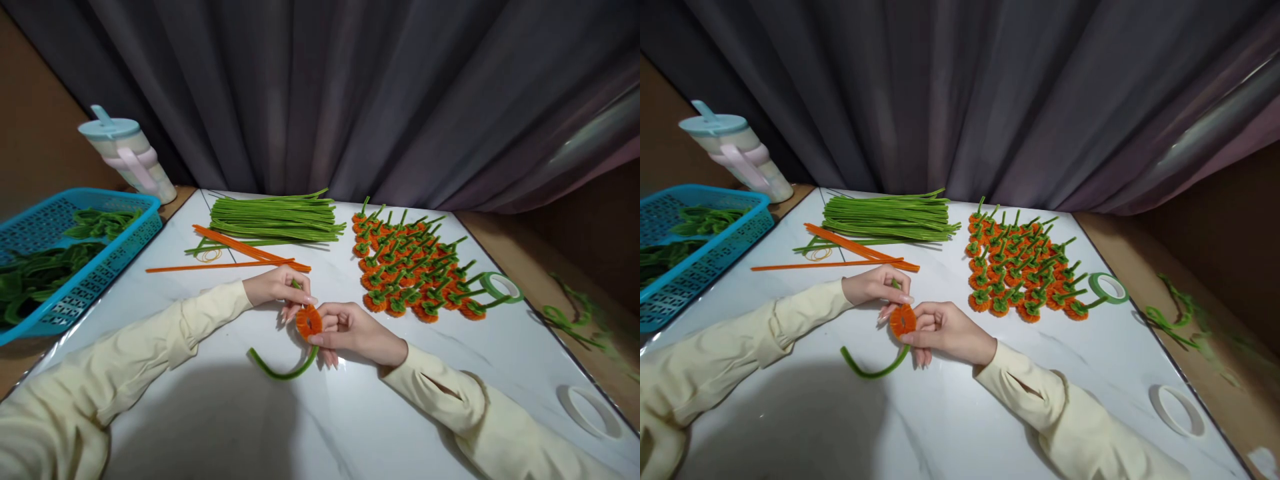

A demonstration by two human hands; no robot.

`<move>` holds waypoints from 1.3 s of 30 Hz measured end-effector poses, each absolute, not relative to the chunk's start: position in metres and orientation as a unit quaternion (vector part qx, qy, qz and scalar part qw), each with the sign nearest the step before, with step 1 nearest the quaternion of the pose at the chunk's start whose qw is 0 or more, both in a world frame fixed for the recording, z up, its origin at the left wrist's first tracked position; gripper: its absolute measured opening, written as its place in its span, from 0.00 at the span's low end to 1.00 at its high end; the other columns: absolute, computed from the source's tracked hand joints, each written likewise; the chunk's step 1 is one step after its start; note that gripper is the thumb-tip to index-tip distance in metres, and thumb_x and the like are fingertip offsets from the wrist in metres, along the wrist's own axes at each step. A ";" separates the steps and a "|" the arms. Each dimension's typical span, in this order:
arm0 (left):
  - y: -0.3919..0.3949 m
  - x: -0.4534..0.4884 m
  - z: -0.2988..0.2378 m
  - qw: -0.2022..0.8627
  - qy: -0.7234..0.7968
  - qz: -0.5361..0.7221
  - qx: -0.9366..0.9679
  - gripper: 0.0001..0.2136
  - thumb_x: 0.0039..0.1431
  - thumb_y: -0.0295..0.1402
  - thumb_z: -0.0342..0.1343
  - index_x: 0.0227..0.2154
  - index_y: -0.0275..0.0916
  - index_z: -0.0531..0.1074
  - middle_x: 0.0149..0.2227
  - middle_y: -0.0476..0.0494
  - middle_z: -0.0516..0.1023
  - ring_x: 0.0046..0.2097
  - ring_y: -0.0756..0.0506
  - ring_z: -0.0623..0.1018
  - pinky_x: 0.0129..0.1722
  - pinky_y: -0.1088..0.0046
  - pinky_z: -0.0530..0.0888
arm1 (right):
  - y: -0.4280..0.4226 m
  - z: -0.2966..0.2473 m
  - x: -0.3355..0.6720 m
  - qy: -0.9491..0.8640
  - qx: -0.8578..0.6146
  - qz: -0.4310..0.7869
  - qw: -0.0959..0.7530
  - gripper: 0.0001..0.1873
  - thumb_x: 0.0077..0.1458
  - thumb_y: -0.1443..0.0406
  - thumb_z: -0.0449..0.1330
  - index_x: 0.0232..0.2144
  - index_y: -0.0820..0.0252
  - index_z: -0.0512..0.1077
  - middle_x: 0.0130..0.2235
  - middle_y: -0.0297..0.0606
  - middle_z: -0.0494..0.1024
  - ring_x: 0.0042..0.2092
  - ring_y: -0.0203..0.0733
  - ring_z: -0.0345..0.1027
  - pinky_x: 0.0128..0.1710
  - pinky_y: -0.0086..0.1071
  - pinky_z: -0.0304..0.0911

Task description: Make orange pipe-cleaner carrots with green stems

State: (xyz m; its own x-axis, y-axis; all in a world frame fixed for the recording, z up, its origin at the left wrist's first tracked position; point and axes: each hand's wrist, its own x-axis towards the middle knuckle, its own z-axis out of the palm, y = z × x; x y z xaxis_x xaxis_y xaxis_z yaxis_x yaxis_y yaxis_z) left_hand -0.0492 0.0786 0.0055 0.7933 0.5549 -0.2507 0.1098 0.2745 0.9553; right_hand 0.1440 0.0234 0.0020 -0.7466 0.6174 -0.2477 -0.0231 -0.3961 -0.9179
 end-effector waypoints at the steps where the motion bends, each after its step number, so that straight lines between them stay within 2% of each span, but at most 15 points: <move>1: 0.078 -0.049 0.006 0.745 0.284 0.148 0.585 0.12 0.49 0.37 0.60 0.22 0.32 0.68 0.12 0.51 0.70 0.13 0.53 0.68 0.14 0.82 0.66 | 0.024 0.001 0.144 -0.510 -0.290 0.784 0.201 0.17 0.45 0.60 0.65 0.33 0.68 0.68 0.20 0.31 0.72 0.19 0.30 0.65 0.19 0.23 0.62; 10: 0.079 -0.050 0.004 0.742 0.286 0.150 0.587 0.13 0.50 0.38 0.59 0.23 0.33 0.68 0.14 0.50 0.71 0.14 0.53 0.69 0.14 0.81 0.66 | 0.024 0.002 0.145 -0.500 -0.292 0.789 0.206 0.15 0.45 0.61 0.65 0.32 0.68 0.69 0.23 0.34 0.74 0.21 0.31 0.67 0.19 0.23 0.63; 14: 0.070 -0.043 0.001 0.705 0.308 0.188 0.611 0.14 0.49 0.41 0.60 0.23 0.33 0.67 0.14 0.50 0.70 0.14 0.54 0.68 0.14 0.82 0.65 | 0.024 0.008 0.143 -0.500 -0.281 0.794 0.201 0.20 0.46 0.60 0.64 0.39 0.67 0.70 0.31 0.40 0.76 0.27 0.34 0.71 0.24 0.26 0.67; 16: 0.063 -0.040 0.000 0.681 0.319 0.204 0.627 0.15 0.49 0.42 0.59 0.23 0.34 0.67 0.14 0.51 0.70 0.14 0.54 0.67 0.15 0.81 0.65 | 0.024 0.009 0.142 -0.506 -0.280 0.793 0.193 0.21 0.48 0.58 0.63 0.41 0.68 0.70 0.32 0.42 0.76 0.28 0.35 0.71 0.26 0.28 0.67; 21: 0.051 -0.037 -0.001 0.612 0.326 0.245 0.677 0.15 0.54 0.42 0.54 0.22 0.34 0.67 0.14 0.51 0.68 0.15 0.55 0.67 0.16 0.82 0.64 | 0.023 0.005 0.142 -0.514 -0.299 0.780 0.197 0.21 0.47 0.56 0.62 0.38 0.69 0.71 0.29 0.41 0.76 0.26 0.36 0.71 0.22 0.26 0.66; 26: 0.048 -0.037 0.001 0.565 0.332 0.256 0.711 0.16 0.57 0.40 0.50 0.20 0.34 0.65 0.11 0.54 0.62 0.13 0.56 0.63 0.14 0.82 0.60 | 0.022 0.003 0.142 -0.505 -0.306 0.775 0.226 0.19 0.46 0.57 0.63 0.34 0.68 0.72 0.27 0.39 0.77 0.26 0.35 0.71 0.23 0.26 0.67; 32: 0.039 -0.032 0.004 0.500 0.330 0.282 0.750 0.15 0.58 0.37 0.50 0.19 0.35 0.65 0.11 0.55 0.60 0.13 0.57 0.59 0.15 0.82 0.58 | 0.022 0.008 0.142 -0.560 -0.268 0.771 0.145 0.15 0.48 0.58 0.62 0.28 0.69 0.73 0.27 0.40 0.77 0.24 0.32 0.70 0.23 0.23 0.64; 39: 0.040 -0.035 0.004 0.526 0.318 0.281 0.737 0.16 0.57 0.40 0.51 0.19 0.35 0.65 0.11 0.55 0.61 0.13 0.56 0.60 0.14 0.82 0.58 | 0.024 0.003 0.144 -0.529 -0.258 0.776 0.228 0.17 0.48 0.57 0.62 0.27 0.70 0.73 0.26 0.41 0.76 0.24 0.34 0.70 0.20 0.24 0.63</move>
